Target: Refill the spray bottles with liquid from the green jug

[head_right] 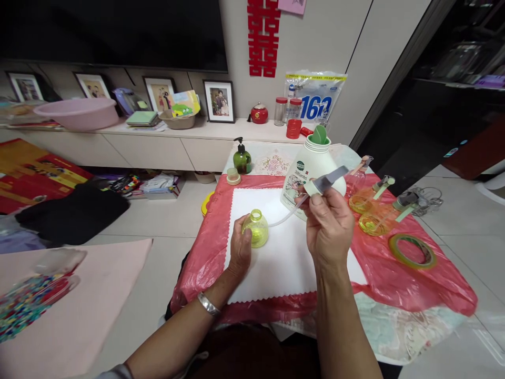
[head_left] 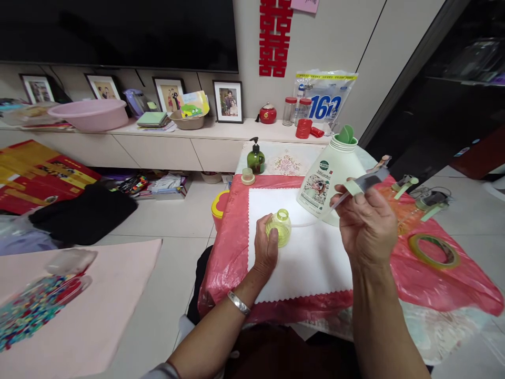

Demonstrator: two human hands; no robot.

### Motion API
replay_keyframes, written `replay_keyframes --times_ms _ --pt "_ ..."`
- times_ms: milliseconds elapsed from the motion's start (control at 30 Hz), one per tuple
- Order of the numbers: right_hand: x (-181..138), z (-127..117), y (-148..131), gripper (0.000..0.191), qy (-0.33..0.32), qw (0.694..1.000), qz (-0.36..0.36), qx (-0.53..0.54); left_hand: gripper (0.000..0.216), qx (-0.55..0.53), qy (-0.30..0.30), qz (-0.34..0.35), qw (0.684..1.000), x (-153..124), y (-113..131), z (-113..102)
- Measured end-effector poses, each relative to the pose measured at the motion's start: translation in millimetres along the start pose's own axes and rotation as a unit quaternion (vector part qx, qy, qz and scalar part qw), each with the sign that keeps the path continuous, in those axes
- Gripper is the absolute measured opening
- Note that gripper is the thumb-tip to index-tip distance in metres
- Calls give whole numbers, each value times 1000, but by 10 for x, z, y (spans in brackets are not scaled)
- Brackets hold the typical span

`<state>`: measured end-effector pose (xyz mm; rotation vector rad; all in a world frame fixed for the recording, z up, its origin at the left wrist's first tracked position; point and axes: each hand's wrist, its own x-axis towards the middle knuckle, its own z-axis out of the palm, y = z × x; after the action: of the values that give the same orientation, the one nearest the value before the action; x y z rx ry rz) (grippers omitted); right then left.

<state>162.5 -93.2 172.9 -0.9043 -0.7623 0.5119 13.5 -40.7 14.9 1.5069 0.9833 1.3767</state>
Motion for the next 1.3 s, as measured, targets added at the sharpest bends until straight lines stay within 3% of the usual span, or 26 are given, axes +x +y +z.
replay_keyframes --times_ms 100,200,600,867,1300 --pt "2 135 -48 22 27 996 -76 -37 59 -1 0 -3 1000 -7 12 3" --pt "38 182 17 25 16 992 -101 -71 59 7 2 -6 1000 -10 21 5" --pt "-142 252 496 28 -108 988 28 -109 58 5 -13 9 1000 0 -5 5" --pt "-314 198 776 23 -169 972 71 -146 55 4 -4 16 1000 0 45 6" --pt "-402 129 949 19 -189 964 51 -179 59 -17 -25 -4 1000 -10 -12 -26"
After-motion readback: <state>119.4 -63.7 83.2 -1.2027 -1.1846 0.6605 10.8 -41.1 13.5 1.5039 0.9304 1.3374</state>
